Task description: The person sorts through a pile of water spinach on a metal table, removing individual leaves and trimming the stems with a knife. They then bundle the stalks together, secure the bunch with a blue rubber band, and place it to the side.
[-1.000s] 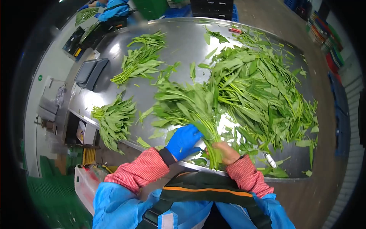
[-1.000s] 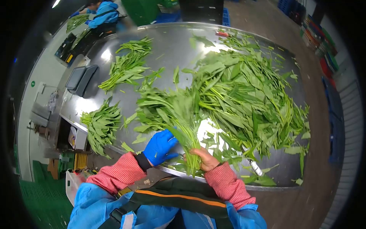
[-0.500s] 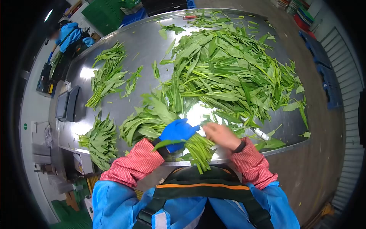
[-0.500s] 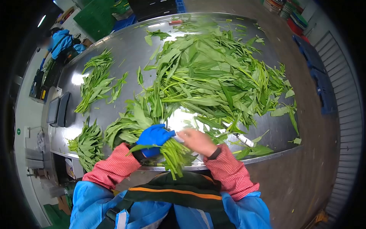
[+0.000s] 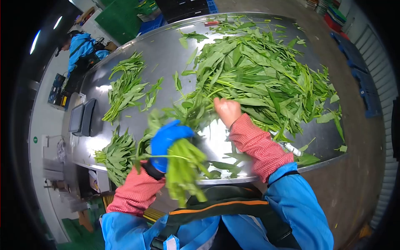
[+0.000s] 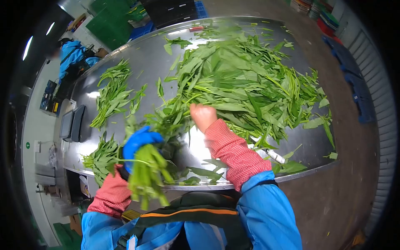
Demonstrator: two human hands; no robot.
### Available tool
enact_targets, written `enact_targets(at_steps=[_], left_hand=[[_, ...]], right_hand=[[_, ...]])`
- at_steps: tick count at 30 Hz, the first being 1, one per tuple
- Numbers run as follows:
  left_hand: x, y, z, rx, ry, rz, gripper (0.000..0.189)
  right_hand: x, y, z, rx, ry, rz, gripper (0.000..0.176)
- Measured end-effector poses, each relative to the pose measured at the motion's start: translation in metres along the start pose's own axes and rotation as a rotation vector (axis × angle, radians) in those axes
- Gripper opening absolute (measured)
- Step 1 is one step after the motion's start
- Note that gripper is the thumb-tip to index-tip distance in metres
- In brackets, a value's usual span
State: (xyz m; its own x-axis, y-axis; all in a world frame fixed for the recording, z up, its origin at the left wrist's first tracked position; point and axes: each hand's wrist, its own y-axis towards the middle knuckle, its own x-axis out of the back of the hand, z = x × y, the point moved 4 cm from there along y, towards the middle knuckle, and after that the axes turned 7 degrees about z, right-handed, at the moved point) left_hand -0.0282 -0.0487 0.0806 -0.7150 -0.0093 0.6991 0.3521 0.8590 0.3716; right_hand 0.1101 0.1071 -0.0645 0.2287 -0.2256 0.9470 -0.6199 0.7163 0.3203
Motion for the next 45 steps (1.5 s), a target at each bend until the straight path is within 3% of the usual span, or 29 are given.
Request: enact_targets(at_steps=[3, 8, 9, 12, 13, 14, 15, 16, 17, 18, 19, 20, 21, 22, 23, 25, 27, 28, 29, 31, 33, 36, 40, 41, 44, 45], left_hand=[[0.056, -0.031, 0.019, 0.046, -0.005, -0.212, 0.028], [0.138, -0.065, 0.006, 0.230, -0.064, -0.816, 0.049], [0.150, -0.077, 0.015, 0.294, -0.062, -0.811, 0.046], [0.151, -0.088, 0.041, 0.509, 0.258, -0.366, 0.036], [0.137, -0.087, 0.056, 0.529, 0.633, -0.128, 0.034], [0.117, -0.104, 0.084, 0.313, 0.946, -0.085, 0.048], [0.104, -0.079, 0.073, 0.395, 0.631, -0.060, 0.052], [0.085, -0.051, 0.059, 0.465, 0.313, -0.021, 0.056], [0.069, -0.039, 0.062, 0.492, 0.271, 0.026, 0.057], [0.052, -0.030, 0.064, 0.525, 0.226, 0.078, 0.058], [0.038, -0.024, 0.067, 0.561, 0.183, 0.133, 0.059], [0.022, -0.023, 0.079, 0.514, 0.160, 0.198, 0.059], [0.004, -0.027, 0.100, 0.466, 0.142, 0.260, 0.059], [-0.008, -0.026, 0.111, 0.418, 0.129, 0.319, 0.059], [-0.011, -0.006, 0.086, 0.634, 0.223, 0.427, 0.057], [-0.043, -0.001, 0.105, 0.546, 0.035, 0.436, 0.056], [-0.070, 0.016, 0.106, 0.408, -0.165, 0.456, 0.055], [-0.080, 0.029, 0.098, 0.456, -0.255, 0.520, 0.056], [-0.088, 0.040, 0.089, 0.508, -0.344, 0.579, 0.057], [-0.114, 0.048, 0.088, 0.545, -0.596, 0.580, 0.029], [-0.134, 0.054, 0.092, 0.621, -0.696, 0.614, 0.024], [-0.144, 0.059, 0.088, 0.785, -0.868, 0.644, 0.023], [-0.155, 0.057, 0.088, 0.857, -0.970, 0.655, 0.021], [-0.157, 0.056, 0.088, 0.842, -0.990, 0.657, 0.022], [-0.163, 0.055, 0.086, 0.830, -0.933, 0.668, 0.022], [-0.162, 0.054, 0.085, 0.852, -0.910, 0.659, 0.022]], right_hand=[[-0.002, 0.017, -0.008, -0.004, -0.024, -0.038, 0.004], [0.006, 0.056, -0.030, -0.030, 0.071, -0.076, 0.004], [0.022, 0.068, -0.032, -0.077, 0.071, -0.095, 0.009], [0.030, 0.100, -0.046, -0.121, 0.194, 0.001, 0.014], [0.008, 0.102, -0.049, -0.103, 0.225, 0.038, 0.017], [-0.003, 0.101, -0.055, -0.093, 0.252, 0.073, 0.021], [-0.010, 0.093, -0.044, -0.139, 0.273, 0.368, 0.039], [0.001, 0.074, -0.034, -0.013, 0.348, 0.276, 0.054], [0.025, 0.057, -0.022, 0.017, 0.382, 0.247, 0.061], [0.034, 0.039, -0.014, 0.056, 0.406, 0.035, 0.057], [0.061, 0.017, -0.007, 0.017, 0.440, 0.067, 0.052], [0.061, -0.007, -0.006, 0.071, 0.484, -0.156, 0.050], [0.069, -0.031, -0.008, 0.057, 0.584, -0.182, 0.035], [0.069, -0.057, -0.016, -0.005, 0.532, -0.089, 0.028], [0.069, -0.083, -0.031, -0.063, 0.481, 0.004, 0.021], [0.072, -0.131, -0.078, -0.324, 0.322, 0.072, 0.009], [0.070, -0.184, -0.125, -0.422, 0.088, 0.103, 0.002], [0.062, -0.210, -0.143, -0.487, 0.005, 0.146, 0.004], [0.058, -0.227, -0.151, -0.488, 0.010, 0.185, 0.007], [0.055, -0.247, -0.156, -0.454, 0.047, 0.241, 0.013], [0.055, -0.257, -0.156, -0.398, 0.103, 0.267, 0.016], [0.087, -0.253, -0.141, -0.499, 0.245, 0.197, 0.015], [0.106, -0.251, -0.113, -0.649, 0.582, 0.122, 0.022], [0.104, -0.247, -0.105, -0.620, 0.768, 0.215, 0.025], [0.107, -0.217, -0.069, -0.484, 1.236, 0.229, 0.022], [0.104, -0.211, -0.062, -0.450, 1.240, 0.212, 0.022]])
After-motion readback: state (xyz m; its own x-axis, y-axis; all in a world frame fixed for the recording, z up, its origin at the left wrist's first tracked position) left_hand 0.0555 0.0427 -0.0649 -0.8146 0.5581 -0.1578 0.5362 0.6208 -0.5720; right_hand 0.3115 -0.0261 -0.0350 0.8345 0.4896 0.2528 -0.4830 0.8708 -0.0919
